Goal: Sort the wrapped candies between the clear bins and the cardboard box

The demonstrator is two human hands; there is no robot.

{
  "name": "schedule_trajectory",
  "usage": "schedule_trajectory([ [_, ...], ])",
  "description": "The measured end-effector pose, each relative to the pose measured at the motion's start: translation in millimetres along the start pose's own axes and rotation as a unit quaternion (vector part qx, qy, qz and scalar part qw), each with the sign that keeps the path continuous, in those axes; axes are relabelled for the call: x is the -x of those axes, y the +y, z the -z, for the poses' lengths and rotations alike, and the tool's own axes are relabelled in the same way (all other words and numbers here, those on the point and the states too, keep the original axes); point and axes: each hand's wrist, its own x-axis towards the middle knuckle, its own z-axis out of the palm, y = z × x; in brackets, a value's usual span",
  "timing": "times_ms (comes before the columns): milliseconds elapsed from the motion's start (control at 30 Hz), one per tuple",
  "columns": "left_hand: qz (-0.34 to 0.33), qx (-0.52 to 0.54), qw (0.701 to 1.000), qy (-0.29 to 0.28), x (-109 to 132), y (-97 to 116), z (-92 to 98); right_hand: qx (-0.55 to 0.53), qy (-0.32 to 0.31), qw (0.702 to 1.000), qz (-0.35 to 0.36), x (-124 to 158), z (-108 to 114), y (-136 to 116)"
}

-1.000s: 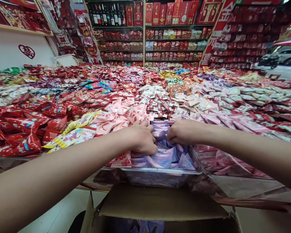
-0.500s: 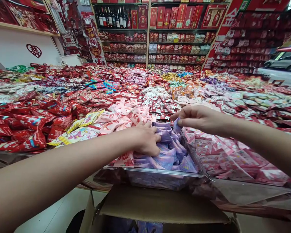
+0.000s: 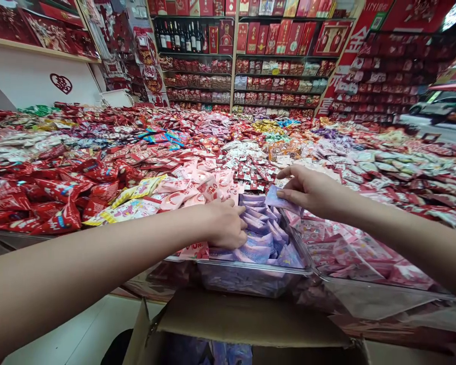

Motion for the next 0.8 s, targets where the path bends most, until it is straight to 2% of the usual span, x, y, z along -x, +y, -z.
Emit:
schedule_trajectory([
  [167, -0.018, -0.014, 1.0, 0.021, 7.6, -2.2, -6.3, -0.036, 0.019, 0.999, -0.014, 2.3, -0.1, -0.7],
  [333, -0.017, -0.011, 0.998, 0.053, 12.8, 0.4, -8.4, -0.189, -0.007, 0.98, -0.063, 9.6, 0.1, -9.6],
  [467, -0.041, 0.051, 0.992, 0.109, 17.5, -0.1, -10.8, -0.28, -0.007, 0.956, -0.085, 16.6, -0.3, -16.1],
  [533, -0.026, 0.133, 0.979, 0.154, 17.5, 0.5, -11.0, -0.325, -0.018, 0.941, -0.092, 18.4, -2.4, -18.2],
  [600, -0.023, 0.276, 0.94, 0.2, 15.1, 2.6, -9.9, -0.355, -0.025, 0.93, -0.094, 19.5, -5.5, -20.7],
  [700, -0.076, 0.505, 0.835, 0.205, 8.1, 7.2, -6.7, -0.364, -0.011, 0.927, -0.084, 21.3, -9.8, -26.3],
  [733, -0.084, 0.553, 0.804, 0.199, 5.4, 8.5, -5.6, -0.364, -0.002, 0.928, -0.079, 22.2, -10.8, -28.2],
  [800, -0.072, 0.605, 0.766, 0.204, 0.1, 10.7, -3.9, -0.366, -0.004, 0.929, -0.056, 23.8, -12.0, -30.7],
])
